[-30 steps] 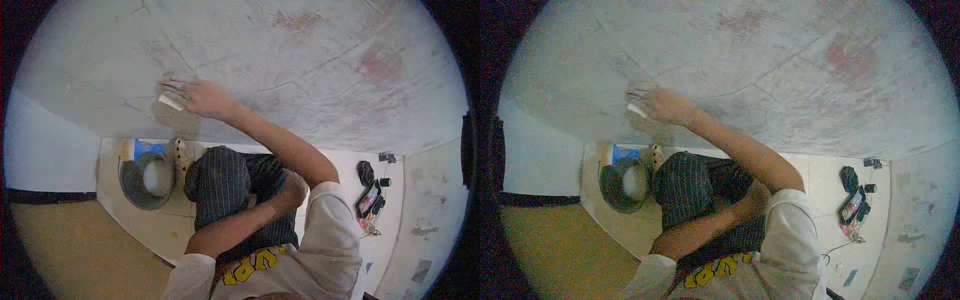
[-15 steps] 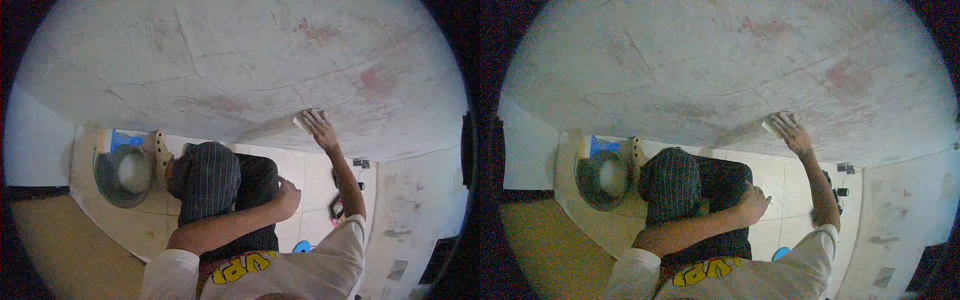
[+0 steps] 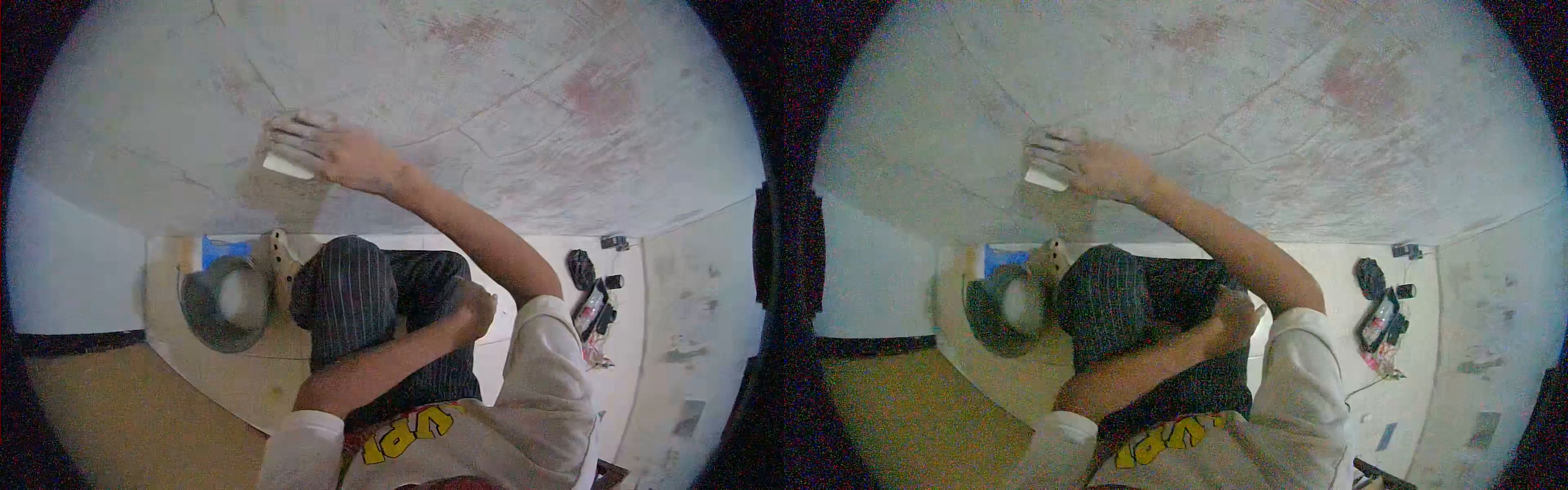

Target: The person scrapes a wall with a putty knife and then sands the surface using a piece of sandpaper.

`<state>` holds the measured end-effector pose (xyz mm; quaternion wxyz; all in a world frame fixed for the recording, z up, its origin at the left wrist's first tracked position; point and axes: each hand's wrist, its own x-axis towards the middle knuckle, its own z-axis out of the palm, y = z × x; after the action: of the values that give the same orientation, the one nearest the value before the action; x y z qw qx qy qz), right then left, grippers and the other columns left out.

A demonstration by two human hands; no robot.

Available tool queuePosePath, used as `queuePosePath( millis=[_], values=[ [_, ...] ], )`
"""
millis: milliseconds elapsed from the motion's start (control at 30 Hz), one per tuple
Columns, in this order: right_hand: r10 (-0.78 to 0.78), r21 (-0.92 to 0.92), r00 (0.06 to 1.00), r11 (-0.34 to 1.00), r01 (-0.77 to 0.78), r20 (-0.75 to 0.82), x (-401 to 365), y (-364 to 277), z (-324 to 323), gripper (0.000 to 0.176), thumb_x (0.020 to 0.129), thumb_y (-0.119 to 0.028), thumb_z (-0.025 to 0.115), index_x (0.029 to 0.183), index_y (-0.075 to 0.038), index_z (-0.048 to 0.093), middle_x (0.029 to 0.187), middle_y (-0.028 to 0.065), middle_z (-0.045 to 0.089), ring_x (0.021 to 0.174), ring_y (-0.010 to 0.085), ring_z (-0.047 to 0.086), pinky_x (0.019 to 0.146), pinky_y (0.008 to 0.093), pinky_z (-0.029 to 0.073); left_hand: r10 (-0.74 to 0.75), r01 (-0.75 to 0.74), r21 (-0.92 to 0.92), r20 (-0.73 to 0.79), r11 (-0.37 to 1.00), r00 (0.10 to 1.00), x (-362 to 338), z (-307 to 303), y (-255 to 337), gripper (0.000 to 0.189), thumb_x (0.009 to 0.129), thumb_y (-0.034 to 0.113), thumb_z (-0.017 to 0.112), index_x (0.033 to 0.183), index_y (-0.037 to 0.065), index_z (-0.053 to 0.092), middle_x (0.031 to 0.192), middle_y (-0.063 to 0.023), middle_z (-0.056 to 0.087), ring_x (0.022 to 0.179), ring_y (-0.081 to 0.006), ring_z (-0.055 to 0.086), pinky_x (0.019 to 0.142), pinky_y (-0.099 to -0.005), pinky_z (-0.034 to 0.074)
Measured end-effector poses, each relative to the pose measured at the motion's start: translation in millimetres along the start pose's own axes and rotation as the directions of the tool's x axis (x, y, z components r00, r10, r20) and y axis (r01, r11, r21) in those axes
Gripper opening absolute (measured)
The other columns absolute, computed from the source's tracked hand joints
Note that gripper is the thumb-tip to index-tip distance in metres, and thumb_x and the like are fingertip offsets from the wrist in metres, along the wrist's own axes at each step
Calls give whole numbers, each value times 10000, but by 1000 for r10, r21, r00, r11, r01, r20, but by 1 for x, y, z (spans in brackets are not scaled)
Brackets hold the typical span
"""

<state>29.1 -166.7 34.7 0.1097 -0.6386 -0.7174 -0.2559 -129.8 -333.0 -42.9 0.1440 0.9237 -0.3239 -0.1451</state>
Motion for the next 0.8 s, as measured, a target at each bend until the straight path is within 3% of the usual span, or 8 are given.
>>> queuePosePath(
  millis=[133, 233, 367, 433, 567, 633, 667, 800],
  values=[
    [-44, -53, 998, 998, 42, -38, 2, -1, 2, 557, 844, -181, 482, 1372, -26, 395, 1449, 161, 387, 1323, 329, 381, 1102, 386, 338, -21, -2, 102, 217, 995, 976, 15, -1, -4, 432, 900, 255, 465, 1262, 37, 555, 1156, -192, 626, 1127, -387, 551, 879, -698, 368],
    [6, 27, 1000, 1000, -6, 11, -23, 1, -3, 555, 855, -192, 471, 1382, -39, 385, 1466, 131, 374, 1322, 325, 383, 1103, 389, 337, -163, 162, 37, 28, 986, 986, 60, 84, -13, 390, 835, 245, 564, 1160, 41, 634, 1149, -182, 635, 1116, -370, 560, 890, -702, 366],
    [103, 13, 973, 994, -108, 206, -103, 11, -26, 556, 856, -178, 460, 1400, -83, 393, 1480, 65, 374, 1346, 278, 372, 1118, 409, 320, -138, 156, 182, -104, 971, 985, 13, 20, 0, 307, 804, 223, 593, 1059, 76, 682, 1096, -148, 667, 1047, -336, 607, 873, -671, 392],
    [149, -77, 941, 988, -132, 303, -150, 19, -49, 570, 848, -166, 475, 1407, -92, 392, 1479, 56, 381, 1361, 250, 363, 1125, 423, 309, -92, 72, 138, 148, 988, 985, 17, 9, -1, 463, 906, 185, 451, 1360, 98, 480, 1086, -180, 626, 1043, -366, 567, 878, -707, 351],
    [156, -214, 907, 974, -75, 392, -223, 30, -85, 597, 835, -174, 500, 1416, -104, 387, 1473, 46, 394, 1368, 231, 355, 1118, 430, 313, -13, 22, -56, 146, 998, 989, 8, -1, 2, 407, 950, 195, 412, 1337, 109, 505, 1086, -189, 627, 1037, -361, 574, 881, -685, 363],
    [299, -238, 828, 949, -206, 474, -237, 30, -99, 577, 792, -58, 508, 1365, -114, 472, 1404, 36, 486, 1347, 230, 393, 1112, 469, 315, -33, 16, 141, 122, 990, 992, 5, 1, 11, 380, 956, 214, 411, 1295, 103, 542, 1091, -200, 630, 1046, -376, 573, 884, -674, 365],
    [288, -243, 828, 951, -189, 481, -240, 31, -98, 577, 792, -58, 508, 1365, -114, 472, 1404, 36, 486, 1347, 230, 393, 1112, 469, 315, -92, 91, 113, 1, 989, 996, 32, 32, 17, 318, 797, 212, 617, 1071, 71, 696, 1090, -141, 681, 1016, -318, 637, 860, -644, 424],
    [299, -209, 863, 950, -231, 408, -227, 25, -95, 537, 801, -59, 513, 1335, -111, 510, 1400, 37, 491, 1343, 224, 399, 1116, 466, 304, -26, 5, 177, 117, 984, 993, 18, 10, 10, 325, 803, 220, 624, 1078, 61, 693, 1118, -156, 668, 1053, -331, 622, 869, -664, 408]
  ],
)
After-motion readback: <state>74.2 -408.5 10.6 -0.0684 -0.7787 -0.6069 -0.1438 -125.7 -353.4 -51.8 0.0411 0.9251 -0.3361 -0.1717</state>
